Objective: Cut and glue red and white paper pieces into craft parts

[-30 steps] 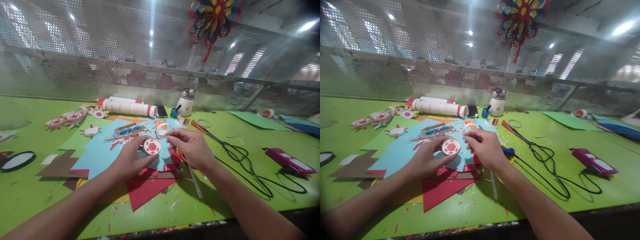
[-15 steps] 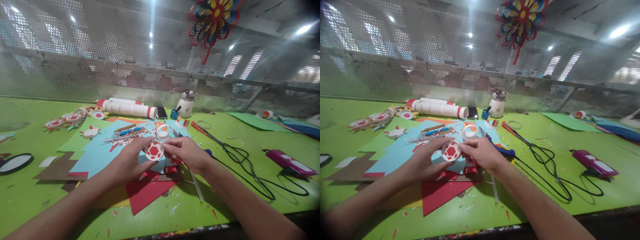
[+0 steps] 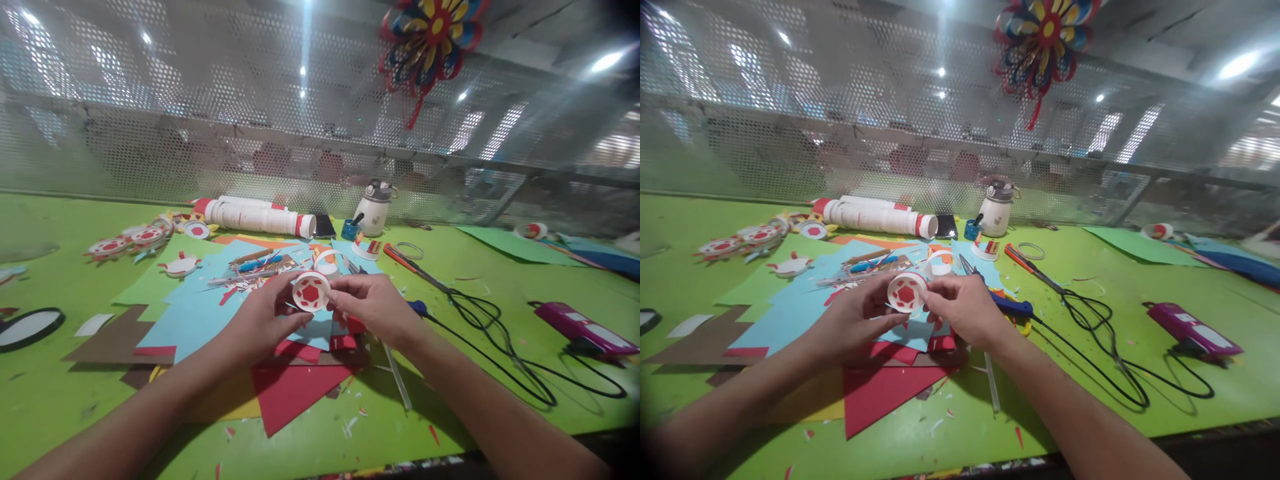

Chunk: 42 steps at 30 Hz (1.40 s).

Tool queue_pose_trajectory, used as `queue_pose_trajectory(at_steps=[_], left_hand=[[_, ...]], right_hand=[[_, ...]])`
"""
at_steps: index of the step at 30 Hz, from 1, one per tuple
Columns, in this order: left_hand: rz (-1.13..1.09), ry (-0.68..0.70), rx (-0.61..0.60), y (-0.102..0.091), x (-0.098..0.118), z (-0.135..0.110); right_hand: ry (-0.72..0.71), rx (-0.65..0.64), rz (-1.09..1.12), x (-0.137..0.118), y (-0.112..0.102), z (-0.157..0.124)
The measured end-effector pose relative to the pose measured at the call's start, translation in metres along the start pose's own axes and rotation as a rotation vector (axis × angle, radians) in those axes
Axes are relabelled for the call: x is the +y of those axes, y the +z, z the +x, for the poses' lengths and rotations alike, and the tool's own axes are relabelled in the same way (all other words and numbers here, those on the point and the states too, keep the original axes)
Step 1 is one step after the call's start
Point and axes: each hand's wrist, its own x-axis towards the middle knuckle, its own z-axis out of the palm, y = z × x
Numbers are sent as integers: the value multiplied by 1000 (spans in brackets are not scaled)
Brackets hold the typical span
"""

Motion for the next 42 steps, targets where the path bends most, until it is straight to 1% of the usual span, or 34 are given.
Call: queue_pose_trajectory(at_steps=[2, 4, 6, 7, 8, 11, 12, 16, 20, 23, 28, 34, 38, 42], left_hand=[[-91, -64, -5, 0, 2, 1], [-169, -125, 4, 0, 5, 3], [-254, -161, -3, 1, 7, 4], [-296, -176, -12, 1, 8, 4], [-330, -193, -19, 2, 8, 4], [-364, -250, -32, 4, 9, 4], [-355, -249, -37, 4, 9, 4], [-283, -197, -55, 3, 9, 3], [-167, -154, 5, 2, 7, 1], [-187, -156, 10, 2, 8, 1], [-237, -166, 16, 3, 15, 0], [-294, -162, -14, 3, 27, -2], [-220, -112, 3, 2, 26, -3], [-153, -50, 28, 2, 21, -3]], right_hand=[[-23, 47, -61, -1, 2, -2], [-116, 117, -174, -3, 6, -4], [-194, 154, -258, -5, 8, -6], [-183, 150, -266, -5, 8, -6], [-136, 135, -243, -5, 7, -6], [57, 94, -95, -2, 3, -2], [92, 88, -43, -1, 2, -1], [141, 80, 116, 1, 0, 3], [244, 64, 293, -1, 2, 3], [282, 43, 366, -2, 3, 3], [262, 9, 422, 2, 2, 4], [250, -93, 506, 6, 2, 5], [222, -136, 524, 7, 3, 4], [213, -126, 515, 5, 4, 3]])
